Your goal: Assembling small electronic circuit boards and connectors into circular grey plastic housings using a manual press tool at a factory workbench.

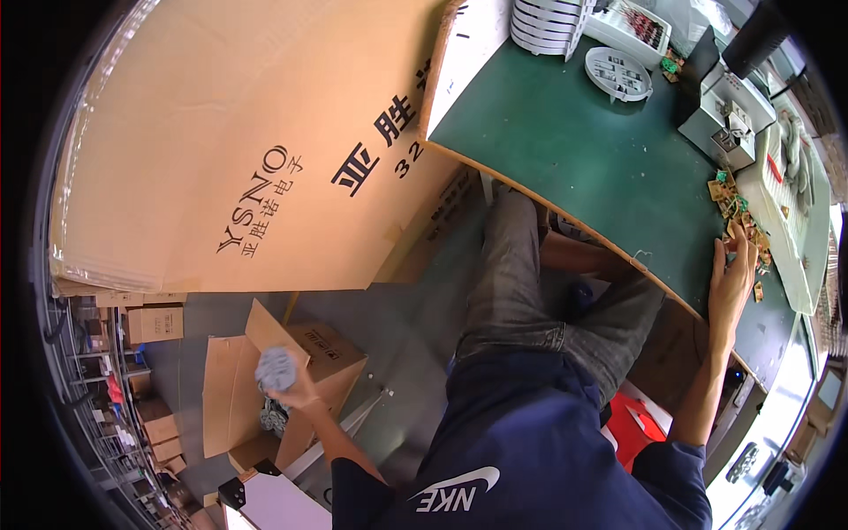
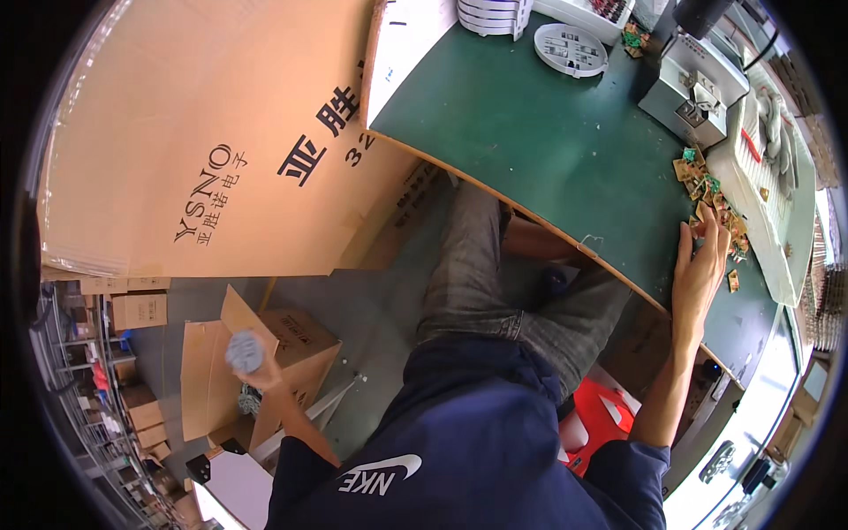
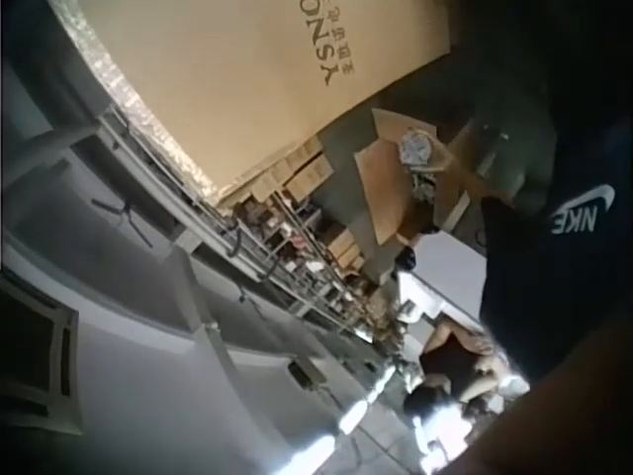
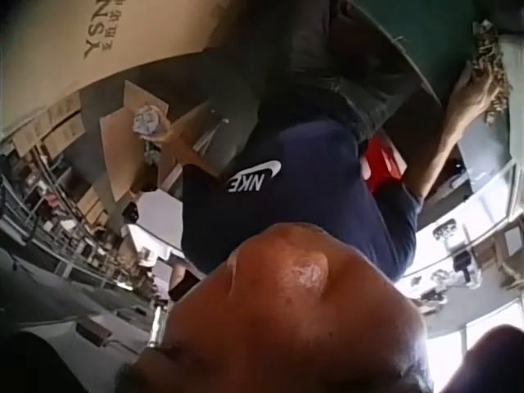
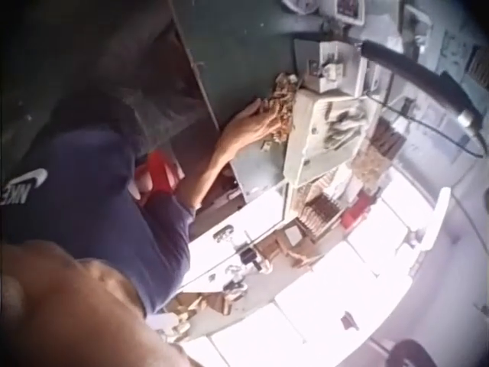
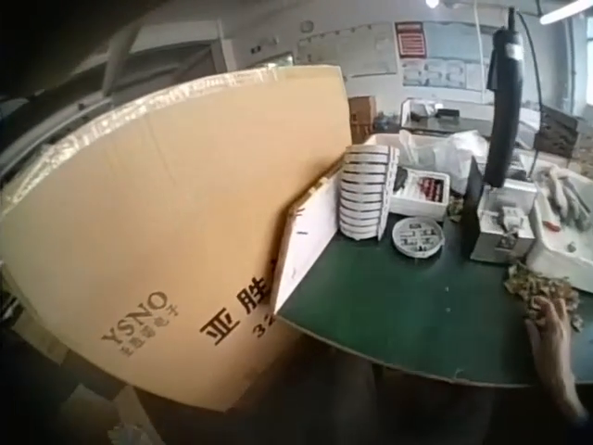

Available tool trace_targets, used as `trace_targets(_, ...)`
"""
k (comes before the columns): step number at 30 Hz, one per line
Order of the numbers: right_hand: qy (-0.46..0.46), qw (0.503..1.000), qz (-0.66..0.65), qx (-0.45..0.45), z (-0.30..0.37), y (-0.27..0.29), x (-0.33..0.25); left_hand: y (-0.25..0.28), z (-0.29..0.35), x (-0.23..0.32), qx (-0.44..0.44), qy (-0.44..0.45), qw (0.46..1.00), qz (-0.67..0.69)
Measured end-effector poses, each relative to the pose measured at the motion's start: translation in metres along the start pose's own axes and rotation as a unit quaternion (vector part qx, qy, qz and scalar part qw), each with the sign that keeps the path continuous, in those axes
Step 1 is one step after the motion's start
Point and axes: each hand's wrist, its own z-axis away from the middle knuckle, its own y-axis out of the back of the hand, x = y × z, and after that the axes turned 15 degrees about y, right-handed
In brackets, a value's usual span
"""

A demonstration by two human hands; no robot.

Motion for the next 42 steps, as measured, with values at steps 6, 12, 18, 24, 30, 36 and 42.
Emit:
trace_targets(6,0.0,1.0,-0.003,0.006,0.001,0.007,0.003,0.002,-0.02,0.08,0.293,0.008,0.94,0.173)
trace_targets(12,0.025,0.997,0.024,0.065,-0.002,0.007,-0.009,-0.148,-0.091,-0.114,-0.197,0.524,0.785,-0.265)
trace_targets(18,-0.048,0.996,-0.053,0.058,-0.004,0.018,-0.019,-0.438,-0.165,-0.381,-0.449,0.254,0.638,-0.572)
trace_targets(24,0.023,0.99,-0.1,0.093,-0.006,0.018,-0.02,-0.466,-0.223,-0.559,-0.463,-0.09,0.463,-0.751)
trace_targets(30,0.056,0.994,-0.091,0.037,-0.006,0.019,-0.023,-0.453,-0.221,-0.572,-0.429,-0.031,0.43,-0.794)
trace_targets(36,0.013,0.987,-0.12,0.103,0.003,0.008,-0.01,-0.437,-0.16,-0.491,-0.424,0.401,0.702,-0.408)
trace_targets(42,-0.016,0.985,-0.144,0.094,-0.008,0.017,-0.019,-0.42,-0.121,-0.447,-0.311,0.65,0.694,0.012)
